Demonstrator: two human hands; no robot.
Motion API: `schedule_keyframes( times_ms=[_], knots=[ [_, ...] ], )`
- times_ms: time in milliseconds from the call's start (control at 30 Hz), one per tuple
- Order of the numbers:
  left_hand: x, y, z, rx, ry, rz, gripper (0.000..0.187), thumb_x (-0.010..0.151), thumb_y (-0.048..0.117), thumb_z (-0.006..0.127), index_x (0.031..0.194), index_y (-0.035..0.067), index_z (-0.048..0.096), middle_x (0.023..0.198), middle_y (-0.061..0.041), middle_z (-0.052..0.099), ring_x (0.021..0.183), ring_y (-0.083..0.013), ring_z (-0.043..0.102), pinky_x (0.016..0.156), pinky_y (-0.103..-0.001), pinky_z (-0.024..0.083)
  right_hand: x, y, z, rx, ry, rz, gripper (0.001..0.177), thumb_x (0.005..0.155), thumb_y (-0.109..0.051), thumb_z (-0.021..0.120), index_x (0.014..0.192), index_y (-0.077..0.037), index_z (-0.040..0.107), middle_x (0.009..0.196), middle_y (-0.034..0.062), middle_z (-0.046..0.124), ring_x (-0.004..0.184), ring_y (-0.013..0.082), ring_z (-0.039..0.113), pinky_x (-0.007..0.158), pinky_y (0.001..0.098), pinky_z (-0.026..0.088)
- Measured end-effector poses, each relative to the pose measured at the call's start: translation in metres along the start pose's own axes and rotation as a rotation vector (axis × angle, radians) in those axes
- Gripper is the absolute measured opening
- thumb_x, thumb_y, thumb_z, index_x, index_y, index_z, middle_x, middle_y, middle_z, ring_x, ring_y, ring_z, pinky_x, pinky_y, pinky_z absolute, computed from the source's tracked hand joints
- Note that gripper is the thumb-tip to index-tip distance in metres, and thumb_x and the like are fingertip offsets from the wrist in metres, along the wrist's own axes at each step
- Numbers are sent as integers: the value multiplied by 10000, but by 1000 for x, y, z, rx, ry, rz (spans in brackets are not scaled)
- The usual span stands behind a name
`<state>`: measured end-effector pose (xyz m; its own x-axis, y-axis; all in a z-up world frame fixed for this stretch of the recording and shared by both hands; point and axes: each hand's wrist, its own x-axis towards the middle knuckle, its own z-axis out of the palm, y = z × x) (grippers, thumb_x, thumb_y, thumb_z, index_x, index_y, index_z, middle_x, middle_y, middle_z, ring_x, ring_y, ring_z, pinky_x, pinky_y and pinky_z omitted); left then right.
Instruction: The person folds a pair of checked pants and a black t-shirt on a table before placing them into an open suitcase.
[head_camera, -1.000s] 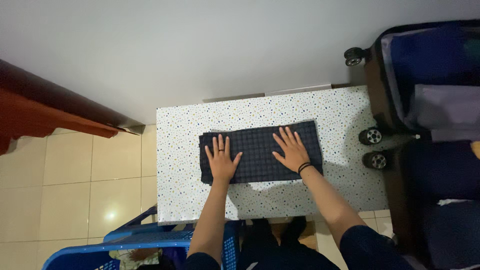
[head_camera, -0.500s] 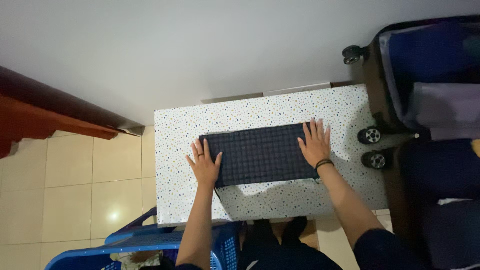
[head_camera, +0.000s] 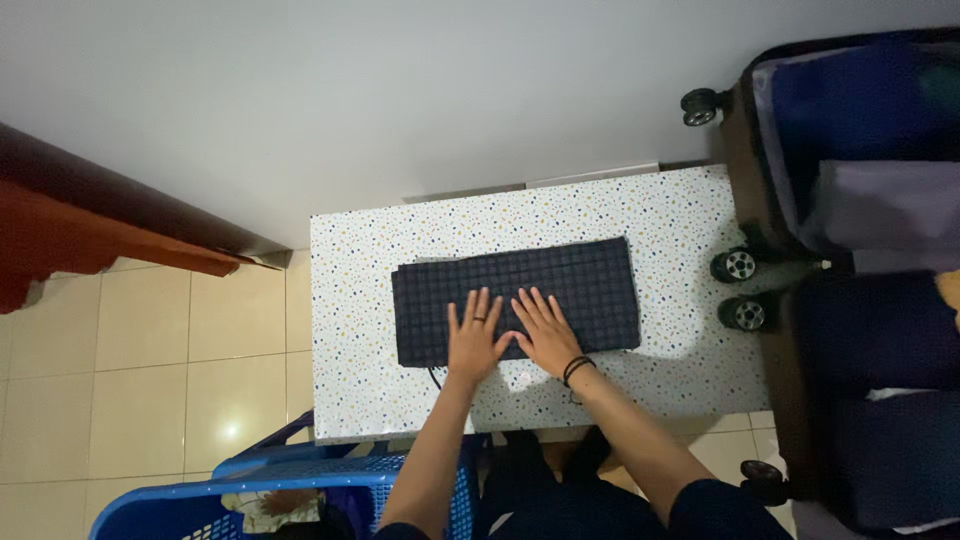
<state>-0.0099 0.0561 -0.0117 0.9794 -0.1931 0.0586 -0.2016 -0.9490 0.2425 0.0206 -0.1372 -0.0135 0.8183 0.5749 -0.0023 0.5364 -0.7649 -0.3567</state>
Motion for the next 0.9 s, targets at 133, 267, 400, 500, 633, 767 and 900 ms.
schedule_keyframes(
  times_ms=[133, 267, 400, 500, 633, 767, 900],
  knots=[
    [-22, -29, -13, 59, 125, -69, 798, 949, 638, 502, 1559, 133, 405, 1653, -154, 311, 1542, -341, 219, 1204, -656, 136, -11, 27, -2, -98, -72, 90, 697, 1023, -495, 427, 1595, -127, 277, 1681, 120, 170, 1552, 317, 111, 1240, 522, 87],
    [-33, -53, -20, 182, 55, -200, 822, 928, 665, 510, 1547, 136, 397, 1651, -123, 304, 1534, -321, 228, 1186, -653, 175, -34, 61, -7, -173, -35, 163, 695, 1020, -538, 370, 1611, -191, 253, 1704, 101, 134, 1567, 310, 79, 1250, 514, 65],
    [-46, -78, -16, 149, 117, -273, 836, 930, 667, 518, 1565, 138, 390, 1680, -89, 273, 1552, -298, 223, 1202, -626, 216, -47, 82, -17, -296, -46, 258, 713, 1019, -563, 356, 1618, -198, 228, 1703, 94, 119, 1563, 310, 76, 1249, 513, 70],
    [-55, -91, -10, 100, 137, -316, 852, 929, 653, 522, 1581, 124, 374, 1692, -90, 243, 1554, -313, 205, 1195, -616, 210, -57, 96, -24, -373, -42, 360, 722, 1013, -569, 356, 1621, -199, 229, 1702, 93, 130, 1560, 309, 97, 1249, 513, 98],
    [-58, -94, -11, 73, 119, -392, 815, 940, 605, 533, 1588, 138, 372, 1691, -86, 228, 1558, -302, 195, 1200, -622, 152, -67, 122, -22, -350, 112, 444, 736, 1001, -517, 455, 1606, -132, 289, 1669, 159, 239, 1546, 354, 182, 1230, 521, 189],
    [-47, -84, -18, 257, 149, -330, 784, 963, 599, 521, 1574, 128, 385, 1698, -99, 243, 1575, -284, 207, 1233, -618, 126, -73, 150, -19, -163, 309, 538, 703, 978, -412, 591, 1529, -9, 423, 1569, 189, 447, 1474, 377, 360, 1175, 543, 321],
    [-19, -67, -20, 196, 83, -168, 791, 950, 608, 514, 1568, 130, 391, 1685, -113, 254, 1563, -294, 209, 1232, -611, 120, -58, 166, -24, 44, 388, 665, 612, 977, -413, 664, 1419, -5, 549, 1318, 226, 631, 1266, 390, 566, 1078, 496, 450]
  ],
)
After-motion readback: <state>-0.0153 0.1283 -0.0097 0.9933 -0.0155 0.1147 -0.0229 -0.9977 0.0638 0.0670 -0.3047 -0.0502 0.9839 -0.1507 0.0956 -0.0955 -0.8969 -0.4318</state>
